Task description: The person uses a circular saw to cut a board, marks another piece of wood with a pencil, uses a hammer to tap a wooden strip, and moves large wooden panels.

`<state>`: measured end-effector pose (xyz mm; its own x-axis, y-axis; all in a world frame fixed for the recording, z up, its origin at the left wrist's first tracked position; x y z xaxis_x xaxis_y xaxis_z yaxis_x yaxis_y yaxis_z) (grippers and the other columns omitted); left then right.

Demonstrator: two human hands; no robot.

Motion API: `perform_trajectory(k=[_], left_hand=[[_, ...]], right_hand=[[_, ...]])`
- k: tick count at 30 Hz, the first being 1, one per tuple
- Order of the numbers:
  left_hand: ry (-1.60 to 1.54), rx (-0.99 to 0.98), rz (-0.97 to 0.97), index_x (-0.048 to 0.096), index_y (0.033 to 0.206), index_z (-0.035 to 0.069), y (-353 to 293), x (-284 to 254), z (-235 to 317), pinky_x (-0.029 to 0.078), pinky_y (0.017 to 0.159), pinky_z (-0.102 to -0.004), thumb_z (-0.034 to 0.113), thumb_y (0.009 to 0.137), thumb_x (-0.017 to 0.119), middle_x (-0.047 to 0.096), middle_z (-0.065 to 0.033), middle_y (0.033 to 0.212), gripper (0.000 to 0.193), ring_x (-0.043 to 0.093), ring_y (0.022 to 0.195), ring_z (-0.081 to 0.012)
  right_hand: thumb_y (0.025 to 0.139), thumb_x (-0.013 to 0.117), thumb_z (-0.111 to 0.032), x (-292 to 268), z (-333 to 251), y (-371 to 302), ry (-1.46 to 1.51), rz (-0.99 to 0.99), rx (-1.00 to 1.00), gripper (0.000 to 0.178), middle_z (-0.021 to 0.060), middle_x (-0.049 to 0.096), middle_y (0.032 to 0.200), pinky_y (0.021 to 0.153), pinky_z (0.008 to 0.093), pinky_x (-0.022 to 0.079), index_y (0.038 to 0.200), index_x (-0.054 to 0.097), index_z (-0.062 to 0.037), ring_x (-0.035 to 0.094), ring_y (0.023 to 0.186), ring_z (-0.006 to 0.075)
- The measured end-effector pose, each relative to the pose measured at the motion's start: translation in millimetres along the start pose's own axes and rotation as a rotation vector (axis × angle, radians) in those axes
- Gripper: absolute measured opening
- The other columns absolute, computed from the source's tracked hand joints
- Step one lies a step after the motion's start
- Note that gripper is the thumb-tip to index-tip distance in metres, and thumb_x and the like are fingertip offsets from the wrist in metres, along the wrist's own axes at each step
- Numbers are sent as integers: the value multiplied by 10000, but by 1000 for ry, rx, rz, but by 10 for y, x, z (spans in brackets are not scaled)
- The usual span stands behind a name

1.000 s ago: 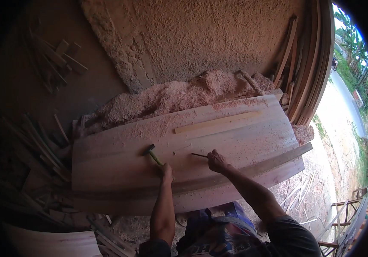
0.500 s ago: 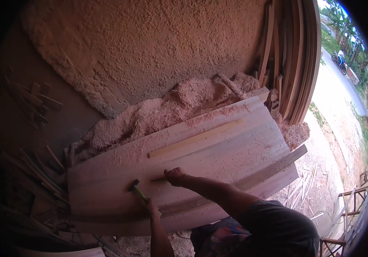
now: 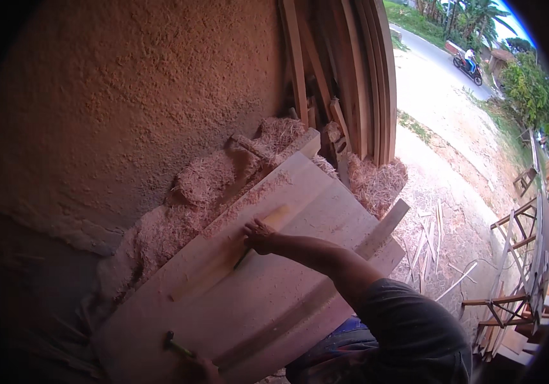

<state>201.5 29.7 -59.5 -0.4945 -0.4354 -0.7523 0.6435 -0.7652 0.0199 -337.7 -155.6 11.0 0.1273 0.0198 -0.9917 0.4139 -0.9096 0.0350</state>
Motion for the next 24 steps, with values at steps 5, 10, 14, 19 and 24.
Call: perform_trajectory(k=[5,10,14,19,24], left_hand=[[111,101,-42,420,1428,-117,-192,257,544,422,1080,-420,236,998,559,532,-287,1401,574,559,1220,-332],[171,116,-23,422,1423,-120,-260,125,658,421,1078,-421,240,1001,560,534,-282,1394,571,555,1209,-327],[170,149,-74,424,1418,-122,-315,306,692,420,1076,-421,244,1003,560,535,-279,1388,570,552,1201,-323],[127,157,-66,427,1413,-125,-291,232,711,419,1073,-422,248,1006,560,536,-275,1381,568,547,1190,-319],[-26,164,-87,429,1407,-128,-406,227,638,418,1071,-423,252,1010,561,538,-271,1373,566,543,1179,-314]], right_hand=[[854,632,-216,124,24,-658,138,256,-62,353,140,483,1248,874,457,439,1204,679,-213,462,1142,319],[938,505,-140,-746,542,-1175,298,267,201,349,181,495,1058,795,455,498,1269,612,-110,572,949,369],[919,568,-169,-1281,1454,-2801,275,663,529,142,168,530,1038,710,483,506,1018,617,-79,619,840,375],[967,539,-259,-1602,1881,-5197,51,348,1012,186,130,579,1092,719,532,503,973,563,-75,642,886,406],[934,591,-195,-2201,1889,-6469,-118,161,1014,121,128,570,960,667,516,491,913,561,-79,639,802,384]])
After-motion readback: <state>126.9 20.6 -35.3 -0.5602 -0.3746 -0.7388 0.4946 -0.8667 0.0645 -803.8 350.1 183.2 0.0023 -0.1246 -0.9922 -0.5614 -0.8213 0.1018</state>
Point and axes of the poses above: each hand's wrist, its own y-axis towards the middle knuckle, its own x-axis out of the palm, z = x × y, the point moved 9 cm from there along y, towards the middle knuckle
